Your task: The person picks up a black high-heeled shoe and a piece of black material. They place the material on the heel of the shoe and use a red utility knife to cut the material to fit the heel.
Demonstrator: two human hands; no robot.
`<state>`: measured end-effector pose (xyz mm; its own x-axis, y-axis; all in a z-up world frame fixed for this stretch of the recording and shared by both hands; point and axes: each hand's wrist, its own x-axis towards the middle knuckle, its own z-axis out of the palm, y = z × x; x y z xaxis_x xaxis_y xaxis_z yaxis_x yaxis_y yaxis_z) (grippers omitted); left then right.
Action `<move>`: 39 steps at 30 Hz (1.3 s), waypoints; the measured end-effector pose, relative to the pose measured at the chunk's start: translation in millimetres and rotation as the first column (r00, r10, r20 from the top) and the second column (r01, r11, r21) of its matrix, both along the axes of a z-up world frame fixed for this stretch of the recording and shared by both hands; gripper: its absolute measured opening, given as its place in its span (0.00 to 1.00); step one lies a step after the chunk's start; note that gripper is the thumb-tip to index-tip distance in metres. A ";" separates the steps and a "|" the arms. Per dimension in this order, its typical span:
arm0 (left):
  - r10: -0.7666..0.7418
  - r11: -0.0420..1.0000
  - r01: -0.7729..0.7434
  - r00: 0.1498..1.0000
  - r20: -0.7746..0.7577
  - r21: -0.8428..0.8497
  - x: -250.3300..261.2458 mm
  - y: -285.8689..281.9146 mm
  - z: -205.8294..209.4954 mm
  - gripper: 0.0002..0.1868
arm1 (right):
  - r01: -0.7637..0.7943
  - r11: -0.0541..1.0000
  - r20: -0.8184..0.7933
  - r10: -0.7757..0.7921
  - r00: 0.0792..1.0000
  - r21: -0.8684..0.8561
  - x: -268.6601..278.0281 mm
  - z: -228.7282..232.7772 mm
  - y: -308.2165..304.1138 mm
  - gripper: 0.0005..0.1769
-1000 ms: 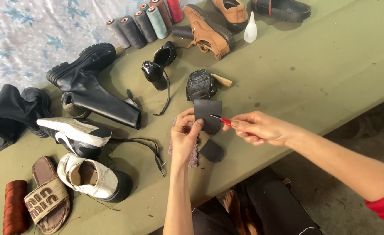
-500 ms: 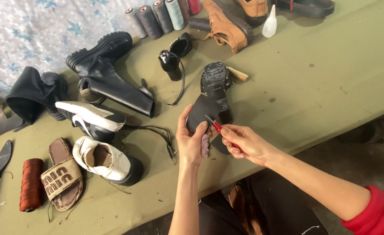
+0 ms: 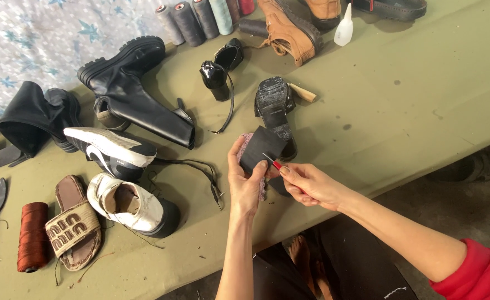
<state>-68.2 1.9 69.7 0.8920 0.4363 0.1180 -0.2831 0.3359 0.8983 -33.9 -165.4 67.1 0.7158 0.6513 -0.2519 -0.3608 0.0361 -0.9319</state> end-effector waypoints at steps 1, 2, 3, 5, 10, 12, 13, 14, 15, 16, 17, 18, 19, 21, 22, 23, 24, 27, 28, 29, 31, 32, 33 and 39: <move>0.001 1.000 -0.001 1.000 0.000 0.000 0.8 -1.3 -6.4 0.38 | -0.001 1.000 0.000 0.001 1.000 0.000 -0.4 -3.6 1.0 0.22; 0.007 1.000 -0.007 1.000 -0.010 0.023 1.9 -2.4 -12.4 0.38 | 0.014 1.000 0.034 -0.014 0.999 -0.006 -0.4 -6.9 2.1 0.22; 0.013 0.999 -0.012 1.000 -0.019 0.047 3.1 -3.5 -18.6 0.38 | 0.029 1.000 0.068 -0.028 0.997 -0.012 -0.3 -10.3 3.1 0.23; 0.011 0.998 -0.010 1.000 -0.016 0.060 3.4 -4.0 -16.9 0.37 | 0.032 0.999 0.095 -0.031 0.995 -0.017 2.1 -16.8 4.4 0.24; 0.016 0.997 -0.017 1.000 0.016 0.072 2.5 -8.0 -13.4 0.36 | 0.050 0.999 0.122 -0.047 0.991 -0.020 4.7 -31.1 3.3 0.28; 0.006 0.998 -0.007 1.000 0.015 0.069 -1.2 -9.7 -0.7 0.35 | 0.071 0.997 0.149 -0.067 0.987 -0.025 5.8 -34.7 3.4 0.27; 0.004 0.998 -0.005 1.000 0.015 0.069 2.6 -8.4 -9.0 0.35 | 0.073 0.997 0.149 -0.068 0.986 -0.025 6.6 -33.1 4.5 0.27; 0.005 0.998 -0.006 1.000 0.021 0.064 5.3 -7.5 -17.9 0.36 | 0.078 0.997 0.153 -0.073 0.986 -0.028 6.2 -32.1 5.1 0.27; 0.005 0.998 -0.007 1.000 0.026 0.059 8.0 -6.5 -26.8 0.36 | 0.083 0.996 0.157 -0.077 0.985 -0.030 5.7 -31.2 5.7 0.26; 0.005 0.998 -0.006 1.000 0.026 0.060 7.5 -5.9 -25.0 0.36 | 0.083 0.996 0.157 -0.078 0.984 -0.029 5.8 -31.0 5.6 0.26; -0.007 0.998 0.005 1.000 0.025 0.063 6.9 -5.2 -23.1 0.36 | 0.088 0.995 0.151 -0.080 0.985 -0.047 5.8 -30.7 5.6 0.26; -0.018 0.998 0.016 1.000 0.023 0.067 5.8 -4.4 -21.5 0.37 | 0.092 0.994 0.143 -0.082 0.986 -0.065 5.3 -30.7 5.6 0.25; -0.018 0.998 0.016 1.000 0.022 0.067 6.6 -4.3 -20.7 0.37 | 0.092 0.994 0.143 -0.082 0.986 -0.064 5.5 -28.6 6.7 0.25; -0.015 0.997 0.012 0.999 0.034 0.070 7.2 -5.3 -20.1 0.37 | 0.086 0.995 0.163 -0.076 0.984 -0.056 4.8 -24.9 7.6 0.25; -0.014 0.997 0.012 0.999 0.033 0.070 6.1 -5.7 -17.3 0.37 | 0.086 0.995 0.163 -0.076 0.984 -0.056 5.3 -25.1 6.5 0.25; -0.015 0.998 0.013 0.999 0.038 0.062 5.0 -6.1 -14.2 0.37 | 0.072 0.996 0.155 -0.062 0.986 -0.060 5.6 -25.1 5.5 0.25; -0.017 0.998 0.014 0.999 0.046 0.055 4.7 -6.1 -10.6 0.37 | 0.058 0.996 0.150 -0.048 0.987 -0.062 6.9 -24.6 4.8 0.24; -0.006 0.996 0.004 1.000 0.026 0.094 5.6 -1.5 -19.9 0.35 | 0.001 1.000 0.084 0.000 0.996 -0.016 8.4 -29.3 2.5 0.25; -0.006 0.996 0.004 1.000 0.025 0.093 4.4 -2.3 -17.9 0.35 | 0.002 1.000 0.083 -0.001 0.997 -0.017 8.3 -28.6 0.9 0.25; -0.012 0.999 0.010 0.999 0.034 0.039 3.2 -3.2 -15.8 0.36 | -0.021 1.000 0.042 0.021 0.999 0.016 8.3 -28.0 -0.8 0.26; -0.018 1.000 0.019 0.999 0.046 -0.015 5.9 -5.1 -19.2 0.36 | -0.042 0.998 0.004 0.042 0.999 0.050 10.1 -27.7 -3.0 0.28; -0.021 0.998 0.024 0.999 0.049 -0.062 7.7 -6.8 -25.2 0.36 | -0.043 0.997 -0.001 0.043 0.999 0.068 10.0 -28.4 -3.9 0.27; -0.024 0.994 0.029 0.998 0.051 -0.109 9.5 -8.4 -31.2 0.36 | -0.043 0.995 -0.005 0.044 0.999 0.087 9.9 -29.2 -4.8 0.27; -0.092 0.989 0.096 0.995 0.038 -0.115 11.2 -5.0 -34.1 0.36 | -0.094 0.991 -0.027 0.097 0.995 0.097 13.8 -28.2 -6.5 0.27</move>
